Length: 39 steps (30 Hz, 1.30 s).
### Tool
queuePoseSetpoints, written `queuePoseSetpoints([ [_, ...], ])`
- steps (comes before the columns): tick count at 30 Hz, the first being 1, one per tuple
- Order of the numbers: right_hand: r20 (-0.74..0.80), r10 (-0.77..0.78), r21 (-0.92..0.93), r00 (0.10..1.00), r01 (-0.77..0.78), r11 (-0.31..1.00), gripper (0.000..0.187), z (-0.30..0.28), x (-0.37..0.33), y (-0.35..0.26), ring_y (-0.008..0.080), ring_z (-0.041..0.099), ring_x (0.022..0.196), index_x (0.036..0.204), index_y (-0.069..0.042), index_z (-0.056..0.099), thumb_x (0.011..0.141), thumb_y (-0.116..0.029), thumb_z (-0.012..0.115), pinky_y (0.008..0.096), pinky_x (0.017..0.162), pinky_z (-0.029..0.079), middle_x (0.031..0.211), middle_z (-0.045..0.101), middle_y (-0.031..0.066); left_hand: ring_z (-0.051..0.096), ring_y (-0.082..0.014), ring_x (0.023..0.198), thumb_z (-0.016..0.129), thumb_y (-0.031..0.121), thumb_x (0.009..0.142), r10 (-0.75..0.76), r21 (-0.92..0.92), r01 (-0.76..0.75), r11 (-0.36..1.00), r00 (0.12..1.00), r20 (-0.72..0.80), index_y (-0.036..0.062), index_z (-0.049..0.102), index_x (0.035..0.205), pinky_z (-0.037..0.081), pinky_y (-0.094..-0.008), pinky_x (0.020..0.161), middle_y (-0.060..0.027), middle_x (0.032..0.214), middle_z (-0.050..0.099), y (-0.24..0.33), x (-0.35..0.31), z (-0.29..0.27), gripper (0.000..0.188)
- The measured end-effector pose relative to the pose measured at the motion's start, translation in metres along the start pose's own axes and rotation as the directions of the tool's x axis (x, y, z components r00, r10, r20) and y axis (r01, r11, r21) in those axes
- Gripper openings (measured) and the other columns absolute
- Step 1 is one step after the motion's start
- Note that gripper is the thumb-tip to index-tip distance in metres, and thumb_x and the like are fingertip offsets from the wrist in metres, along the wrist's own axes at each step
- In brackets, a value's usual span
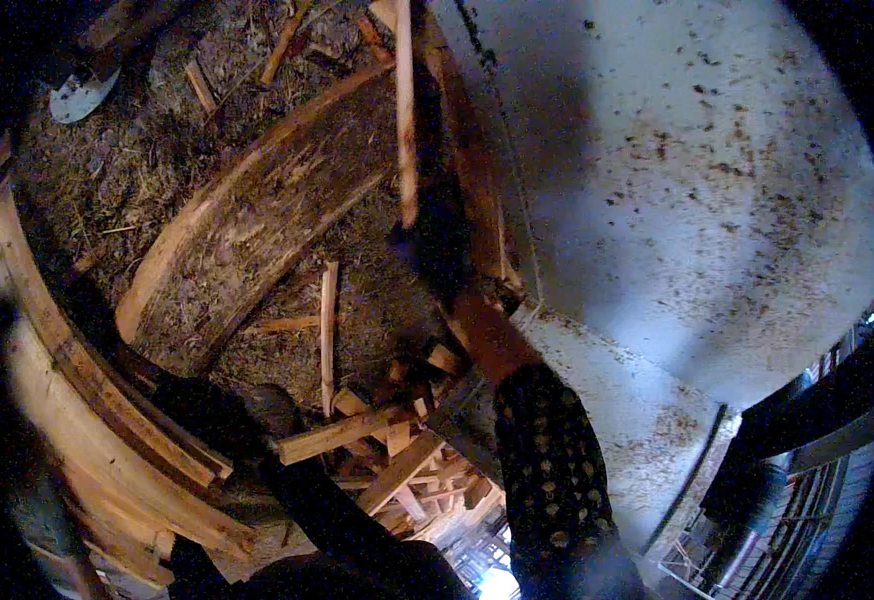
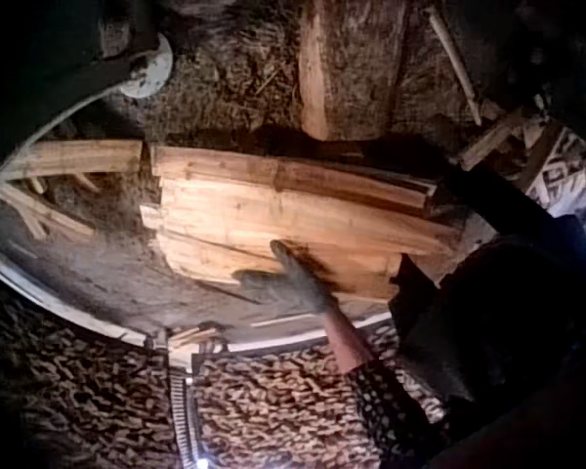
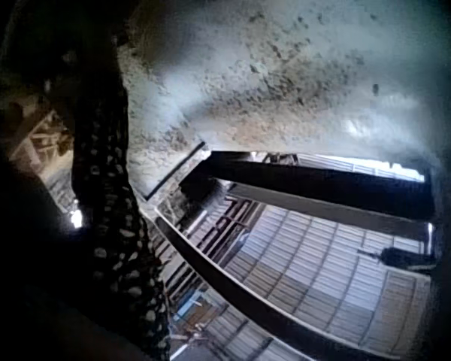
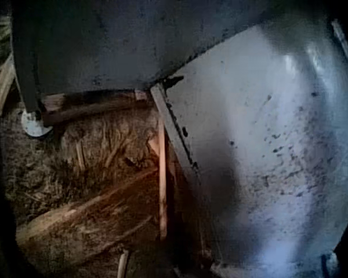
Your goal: The person picks up bundles of wooden planks from a conveyor belt and stacks them onto a growing pile in a warehouse. The person repeatedly gathers planks, carries them a short distance, and places them on the stack.
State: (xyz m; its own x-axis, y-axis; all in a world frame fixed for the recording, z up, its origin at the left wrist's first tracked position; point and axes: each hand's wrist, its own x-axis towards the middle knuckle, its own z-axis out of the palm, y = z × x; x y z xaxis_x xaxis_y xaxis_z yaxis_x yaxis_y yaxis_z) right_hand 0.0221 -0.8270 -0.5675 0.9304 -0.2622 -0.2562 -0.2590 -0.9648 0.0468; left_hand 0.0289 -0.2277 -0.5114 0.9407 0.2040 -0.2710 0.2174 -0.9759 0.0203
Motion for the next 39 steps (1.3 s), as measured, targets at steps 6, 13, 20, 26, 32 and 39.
queuePoseSetpoints([
  [6,0.608,0.12,0.76,0.785,-0.619,0.199,0.036,-0.029,-0.222,-0.082,0.0147,0.059,0.086,0.123,-0.005,0.045,0.089,-0.007,0.056,0.0264,0.068,0.05,0.102,0.057,0.0066,0.024,-0.033,0.136,0.059,0.037,0.089,-0.054,-0.167,0.031,0.986,0.989,-0.139,0.0062,0.029,0.143,0.021,-0.0425,0.111,-0.0193,0.147,0.027,-0.02,-0.003,0.022,0.069],
  [13,0.393,-0.173,0.694,0.903,-0.167,0.701,0.053,-0.127,-0.254,-0.252,0.035,0.054,0.105,0.131,-0.002,0.04,0.085,-0.018,0.06,0.0438,0.088,0.044,0.12,0.05,0.0228,0.026,-0.0349,0.134,0.057,0.039,0.09,-0.038,-0.156,0.009,0.988,0.982,-0.187,0.0059,0.03,0.143,0.021,-0.0443,0.111,-0.0207,0.146,0.028,-0.003,-0.005,0.002,0.068],
  [20,0.229,-0.47,0.626,0.852,0.241,0.742,0.065,-0.124,-0.224,-0.312,0.0374,0.047,0.119,0.132,-0.006,0.045,0.078,-0.033,0.07,0.0437,0.095,0.043,0.137,0.039,0.0223,0.022,-0.0365,0.135,0.066,0.036,0.084,-0.046,-0.524,0.008,0.852,0.997,-0.06,-0.0035,0.027,0.141,0.017,-0.0435,0.112,-0.0246,0.145,0.026,-0.011,-0.006,-0.01,0.08],
  [26,0.07,-0.395,0.706,0.916,0.235,0.668,0.06,-0.058,-0.127,-0.344,0.039,0.047,0.118,0.127,0.001,0.046,0.083,-0.034,0.066,0.042,0.1,0.039,0.128,0.047,0.0262,0.018,-0.0425,0.134,0.069,0.052,0.072,-0.035,-0.224,0.011,0.974,0.994,-0.101,0.0047,0.021,0.145,0.018,-0.0517,0.11,-0.0209,0.145,0.026,-0.01,-0.016,0.0,0.1],
  [32,0.346,-0.336,0.931,0.876,-0.276,0.238,0.061,0.023,-0.048,-0.386,0.0237,0.048,0.116,0.133,0.002,0.041,0.09,-0.039,0.056,0.0339,0.099,0.037,0.127,0.052,0.0123,0.017,-0.0435,0.135,0.069,0.048,0.073,-0.062,-0.248,0.052,0.967,0.998,-0.03,0.0041,0.021,0.145,0.016,-0.0517,0.111,-0.0216,0.147,0.022,-0.008,-0.01,-0.006,0.097],
  [39,0.503,-0.427,0.833,0.751,-0.553,0.009,0.06,0.016,-0.051,-0.409,0.0166,0.041,0.121,0.136,-0.003,0.039,0.091,-0.04,0.055,0.0313,0.104,0.032,0.133,0.045,0.0061,0.014,-0.0464,0.135,0.07,0.048,0.072,-0.102,-0.222,0.112,0.969,0.993,0.055,0.0028,0.018,0.145,0.015,-0.054,0.11,-0.0247,0.147,0.019,-0.022,-0.009,-0.008,0.101],
])
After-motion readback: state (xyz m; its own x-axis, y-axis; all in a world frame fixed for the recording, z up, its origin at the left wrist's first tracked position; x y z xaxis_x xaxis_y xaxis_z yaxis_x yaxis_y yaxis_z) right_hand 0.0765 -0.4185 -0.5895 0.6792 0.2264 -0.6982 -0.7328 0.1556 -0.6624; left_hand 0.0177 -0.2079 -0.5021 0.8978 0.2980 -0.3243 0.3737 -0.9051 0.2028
